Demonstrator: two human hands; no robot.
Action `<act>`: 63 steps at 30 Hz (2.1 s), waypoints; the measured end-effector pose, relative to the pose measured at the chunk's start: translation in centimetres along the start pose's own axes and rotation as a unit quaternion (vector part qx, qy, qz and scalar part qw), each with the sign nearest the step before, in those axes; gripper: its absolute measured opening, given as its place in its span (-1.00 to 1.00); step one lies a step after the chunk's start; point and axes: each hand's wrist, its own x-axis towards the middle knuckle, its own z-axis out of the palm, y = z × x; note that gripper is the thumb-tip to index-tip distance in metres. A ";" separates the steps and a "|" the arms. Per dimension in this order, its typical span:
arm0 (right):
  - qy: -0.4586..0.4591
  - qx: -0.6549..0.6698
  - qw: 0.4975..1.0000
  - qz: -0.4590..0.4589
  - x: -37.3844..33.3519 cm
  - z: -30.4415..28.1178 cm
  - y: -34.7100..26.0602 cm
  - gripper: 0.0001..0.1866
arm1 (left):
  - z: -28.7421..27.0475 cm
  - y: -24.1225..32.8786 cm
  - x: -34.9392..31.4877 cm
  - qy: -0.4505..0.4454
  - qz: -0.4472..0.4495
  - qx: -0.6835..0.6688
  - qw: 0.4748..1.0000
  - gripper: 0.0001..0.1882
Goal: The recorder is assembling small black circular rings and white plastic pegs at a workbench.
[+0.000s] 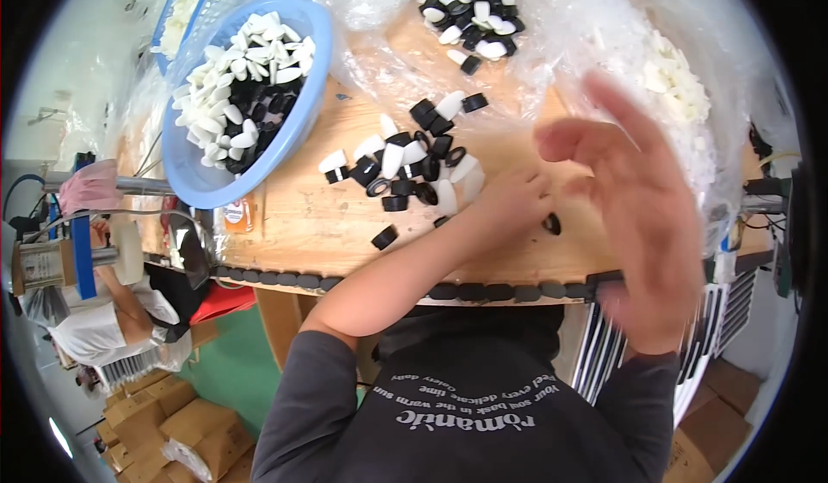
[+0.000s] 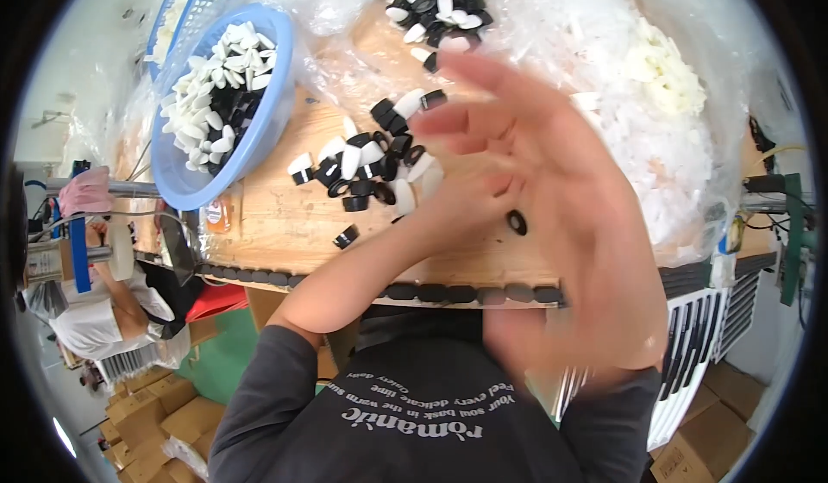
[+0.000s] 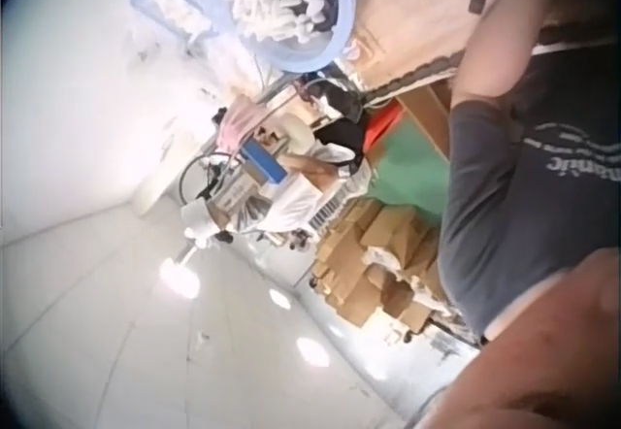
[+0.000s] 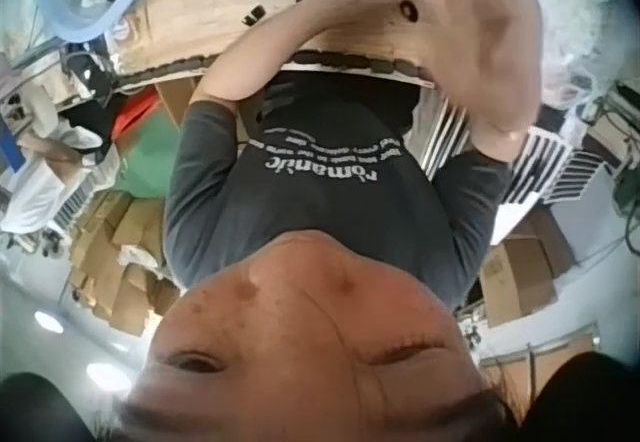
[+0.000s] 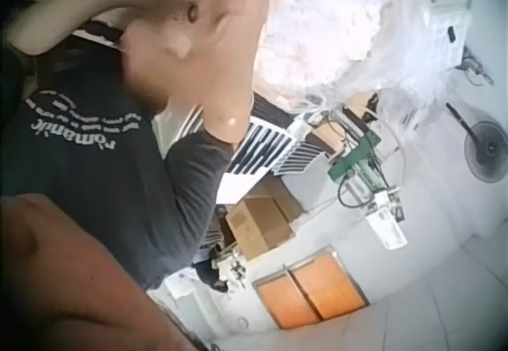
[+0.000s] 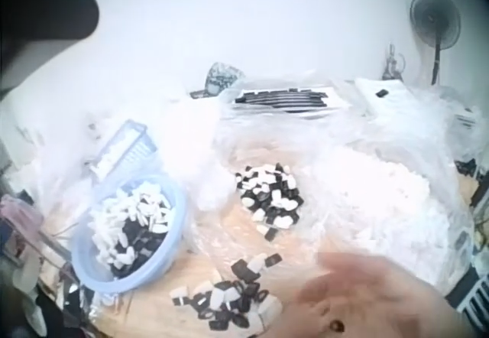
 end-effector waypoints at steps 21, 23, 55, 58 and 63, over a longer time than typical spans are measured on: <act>-0.209 -0.464 0.861 0.008 5.7 -6.9 13.8 -0.76 | -8.0 -5.9 1.9 0.029 -0.148 0.098 0.984 -0.72; -0.216 -0.466 0.858 -0.006 6.9 -7.0 14.5 -0.76 | -8.0 -5.8 1.8 0.028 -0.156 0.107 0.982 -0.73; -0.067 -0.026 0.997 -0.024 7.8 -4.8 14.8 -0.61 | -9.5 -1.3 2.1 0.020 -0.239 -0.129 0.962 -0.83; -0.123 -0.016 0.992 0.002 8.0 -6.2 15.2 -0.65 | -9.7 -1.5 2.2 -0.040 -0.276 -0.186 0.942 -0.82; -0.250 -0.102 0.953 0.135 7.8 -9.2 12.8 -0.82 | -8.8 -2.0 2.0 -0.014 -0.144 -0.011 0.989 -0.74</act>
